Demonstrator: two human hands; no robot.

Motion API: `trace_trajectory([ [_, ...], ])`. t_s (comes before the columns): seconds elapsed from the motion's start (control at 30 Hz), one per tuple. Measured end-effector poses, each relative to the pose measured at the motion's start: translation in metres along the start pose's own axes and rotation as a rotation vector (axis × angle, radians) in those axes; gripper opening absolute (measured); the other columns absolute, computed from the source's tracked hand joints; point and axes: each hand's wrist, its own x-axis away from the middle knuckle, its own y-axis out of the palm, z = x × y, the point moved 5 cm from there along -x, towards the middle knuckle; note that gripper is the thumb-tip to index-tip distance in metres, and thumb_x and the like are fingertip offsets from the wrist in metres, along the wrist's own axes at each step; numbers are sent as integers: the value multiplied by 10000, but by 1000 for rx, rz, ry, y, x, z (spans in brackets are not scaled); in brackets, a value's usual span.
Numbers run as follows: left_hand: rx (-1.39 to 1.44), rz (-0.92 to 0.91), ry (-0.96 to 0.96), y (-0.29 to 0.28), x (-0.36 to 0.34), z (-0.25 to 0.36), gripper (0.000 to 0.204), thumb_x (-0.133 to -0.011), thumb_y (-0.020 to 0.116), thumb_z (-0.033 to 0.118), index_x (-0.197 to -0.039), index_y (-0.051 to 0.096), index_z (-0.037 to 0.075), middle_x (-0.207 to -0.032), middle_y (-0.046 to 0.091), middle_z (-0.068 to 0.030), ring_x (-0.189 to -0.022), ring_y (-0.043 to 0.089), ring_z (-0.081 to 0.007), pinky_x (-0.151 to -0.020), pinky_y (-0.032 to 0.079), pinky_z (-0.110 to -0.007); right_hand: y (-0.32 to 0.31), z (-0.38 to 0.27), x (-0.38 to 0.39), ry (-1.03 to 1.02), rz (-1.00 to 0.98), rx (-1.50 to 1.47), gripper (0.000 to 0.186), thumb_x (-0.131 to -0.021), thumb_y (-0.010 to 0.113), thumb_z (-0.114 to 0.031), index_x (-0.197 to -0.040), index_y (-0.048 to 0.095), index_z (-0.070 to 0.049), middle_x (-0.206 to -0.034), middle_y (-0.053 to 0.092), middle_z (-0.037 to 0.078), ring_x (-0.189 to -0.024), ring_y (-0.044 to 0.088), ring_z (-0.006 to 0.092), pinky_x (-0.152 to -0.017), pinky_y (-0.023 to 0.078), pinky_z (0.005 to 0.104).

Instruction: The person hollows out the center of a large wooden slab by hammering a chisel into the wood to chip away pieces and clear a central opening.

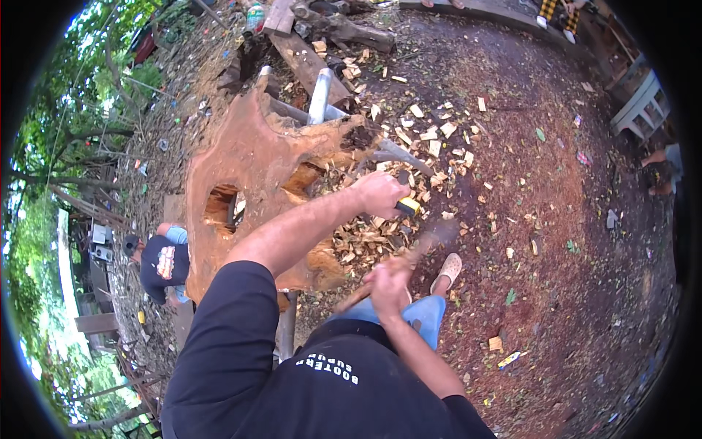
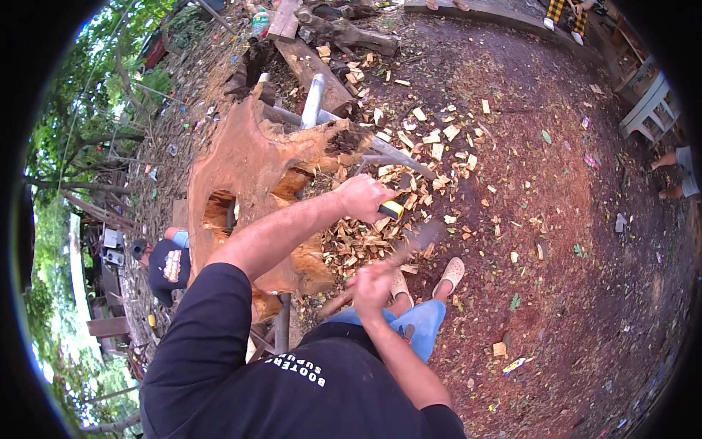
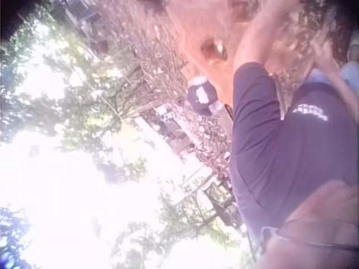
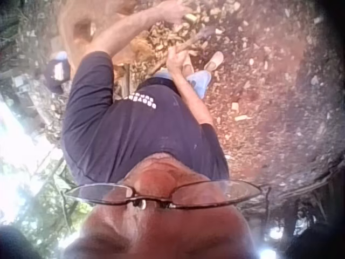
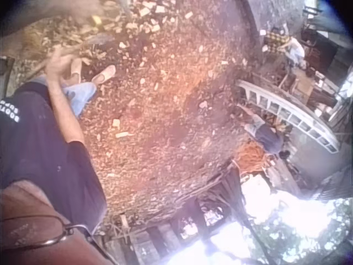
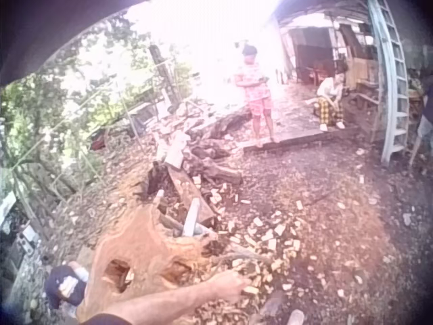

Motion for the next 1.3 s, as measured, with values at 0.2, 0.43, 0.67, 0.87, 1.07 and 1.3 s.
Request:
trace_trajectory([
  [0.2,10,27,-18,3,11,-15,246,-735,695,313,-827,596,107,-695,662,-105,-684,675,-327,-669,545,-454,-20,0,-8,181,19,91,192,-897,463,-18,-1070,386,-46,-766,504,59,-481,520,138,-433,472,277],
  [0.43,29,12,-32,4,1,-7,241,-742,695,316,-799,597,104,-673,653,-95,-680,677,-320,-672,547,-449,-8,3,-7,-59,37,48,238,-869,456,20,-1081,359,-31,-840,510,88,-489,532,132,-431,475,268],
  [0.67,28,76,-51,-4,15,-19,216,-736,695,297,-773,595,109,-663,660,-95,-667,679,-324,-664,549,-459,-29,-2,-12,104,54,82,212,-885,471,-4,-1076,381,-27,-778,497,52,-490,536,126,-427,469,265],
  [0.87,11,31,-74,2,5,-21,204,-714,693,275,-794,612,105,-698,676,-98,-698,685,-319,-698,553,-455,1,13,-14,178,-120,312,189,-893,475,-43,-1067,402,-32,-738,517,65,-470,521,129,-427,471,282],
  [1.07,34,65,-141,2,11,-31,194,-708,687,264,-813,614,118,-713,678,-101,-705,690,-309,-703,560,-453,-15,-6,-26,134,-3,211,191,-880,480,-45,-1059,416,-36,-709,512,45,-463,516,129,-426,469,279],
  [1.3,42,116,-208,-10,8,-30,212,-724,686,288,-820,613,114,-698,668,-120,-696,681,-337,-684,552,-467,-16,-16,-43,183,-155,317,197,-861,462,-16,-1050,412,-41,-706,516,45,-462,521,135,-409,457,271],
])
